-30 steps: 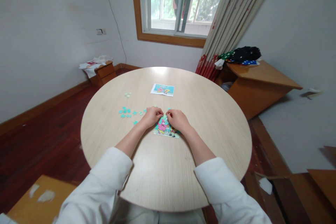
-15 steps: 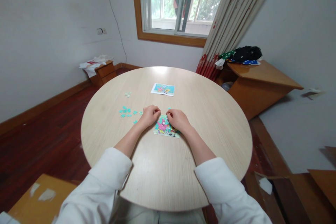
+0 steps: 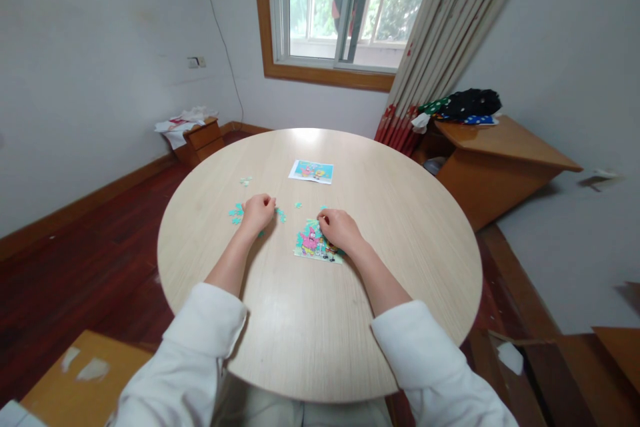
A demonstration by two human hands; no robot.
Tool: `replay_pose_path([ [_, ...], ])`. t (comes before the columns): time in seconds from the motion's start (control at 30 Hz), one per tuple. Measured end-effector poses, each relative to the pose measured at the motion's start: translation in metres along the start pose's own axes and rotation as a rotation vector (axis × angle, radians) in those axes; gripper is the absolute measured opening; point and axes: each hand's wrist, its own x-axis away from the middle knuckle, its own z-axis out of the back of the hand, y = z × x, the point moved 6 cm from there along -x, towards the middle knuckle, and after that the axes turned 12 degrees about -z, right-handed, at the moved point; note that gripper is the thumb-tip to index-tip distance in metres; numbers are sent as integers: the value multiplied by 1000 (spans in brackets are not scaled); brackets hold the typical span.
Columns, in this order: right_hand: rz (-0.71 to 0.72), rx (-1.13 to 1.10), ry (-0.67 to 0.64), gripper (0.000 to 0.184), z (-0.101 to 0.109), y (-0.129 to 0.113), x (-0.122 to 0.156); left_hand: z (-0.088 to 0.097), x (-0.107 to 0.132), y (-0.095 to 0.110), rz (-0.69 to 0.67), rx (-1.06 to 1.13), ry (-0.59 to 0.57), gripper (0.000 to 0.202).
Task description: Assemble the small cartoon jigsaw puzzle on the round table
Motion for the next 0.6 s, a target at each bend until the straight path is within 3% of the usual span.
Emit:
replay_pose_path([
  [0.37, 6, -4, -12, 30, 1, -1, 0, -1, -2, -31, 82, 121, -82, 12],
  [0.6, 7, 16, -13, 30, -1, 0, -1, -3, 3, -32, 31, 227, -228, 15],
])
